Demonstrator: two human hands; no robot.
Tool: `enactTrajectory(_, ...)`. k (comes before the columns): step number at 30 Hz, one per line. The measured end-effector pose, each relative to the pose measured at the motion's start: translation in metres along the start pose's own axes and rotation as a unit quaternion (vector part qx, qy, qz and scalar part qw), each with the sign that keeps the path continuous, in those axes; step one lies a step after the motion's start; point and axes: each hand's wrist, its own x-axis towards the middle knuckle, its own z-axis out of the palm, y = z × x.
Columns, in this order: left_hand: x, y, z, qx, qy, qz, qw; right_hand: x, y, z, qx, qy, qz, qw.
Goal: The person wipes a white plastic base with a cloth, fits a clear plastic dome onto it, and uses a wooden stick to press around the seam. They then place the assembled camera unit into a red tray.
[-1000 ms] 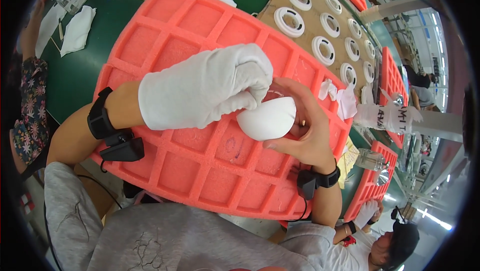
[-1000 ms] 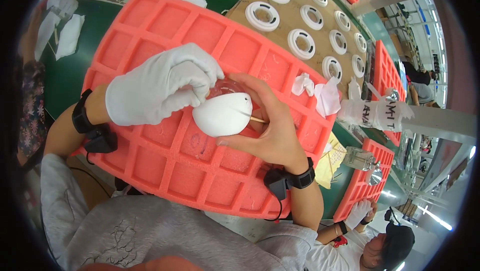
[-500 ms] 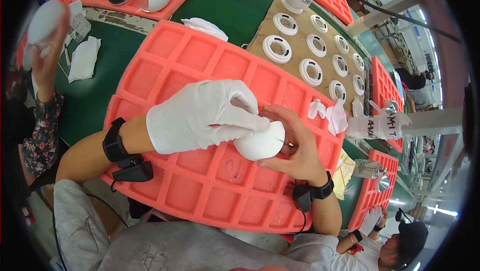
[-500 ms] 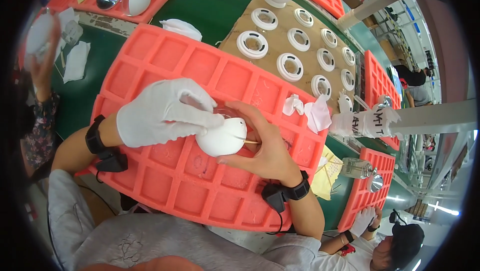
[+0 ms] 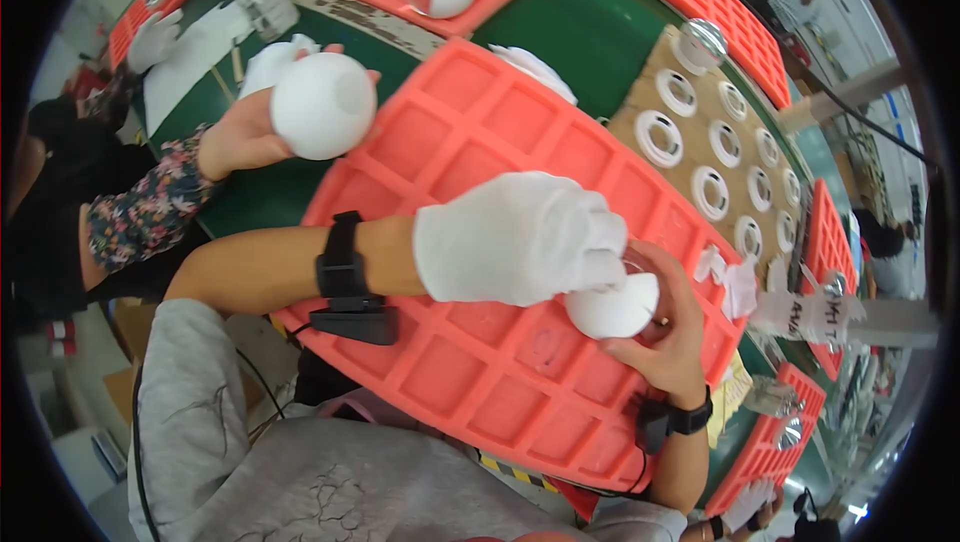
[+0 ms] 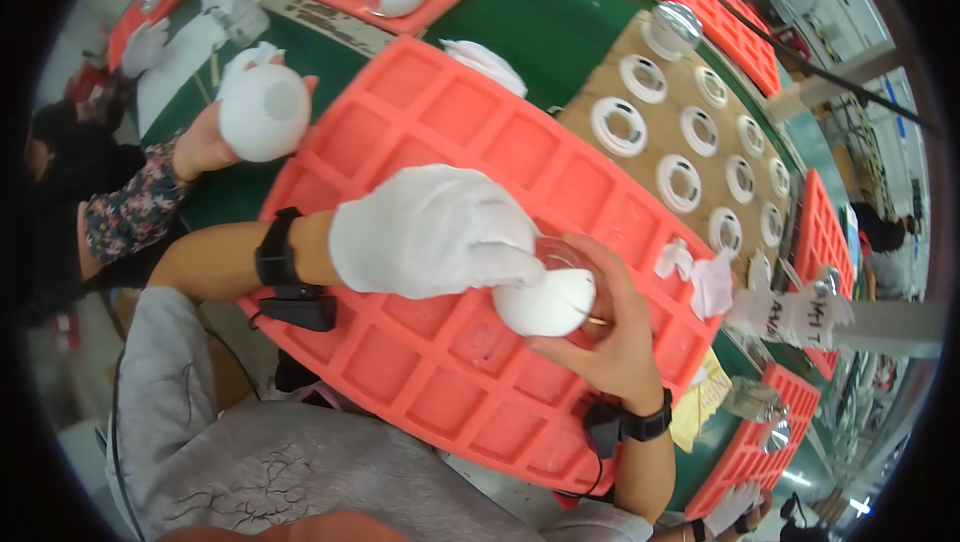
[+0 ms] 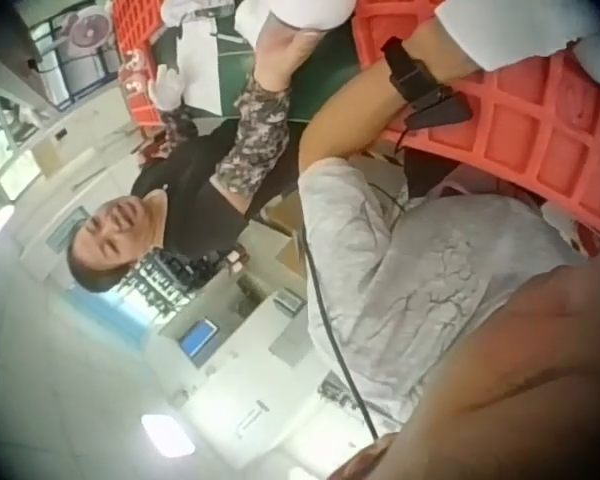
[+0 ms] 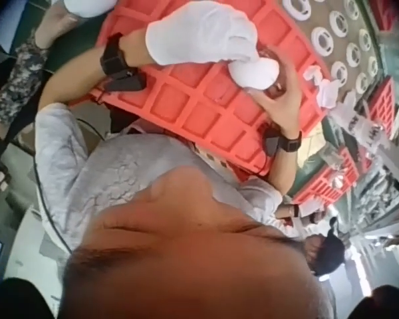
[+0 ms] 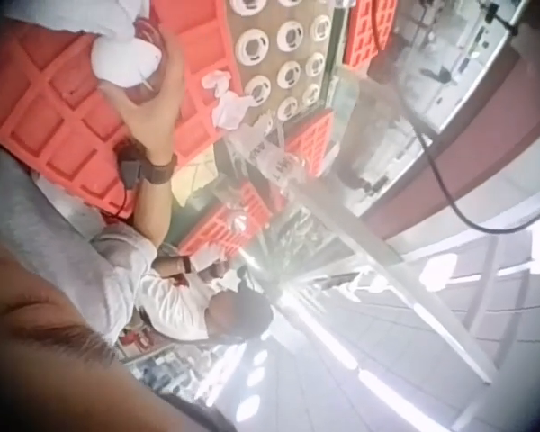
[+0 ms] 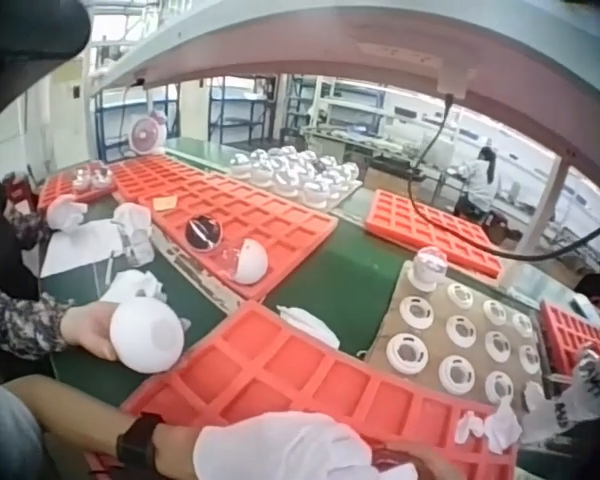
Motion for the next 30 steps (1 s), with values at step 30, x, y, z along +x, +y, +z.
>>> enactTrajectory(30, 0.007, -0.007, 0.008, -0.076, -0.048, -0.012, 0.996, 0.013, -0.006, 0.012, -0.106, 0.047, -0.002, 0.993)
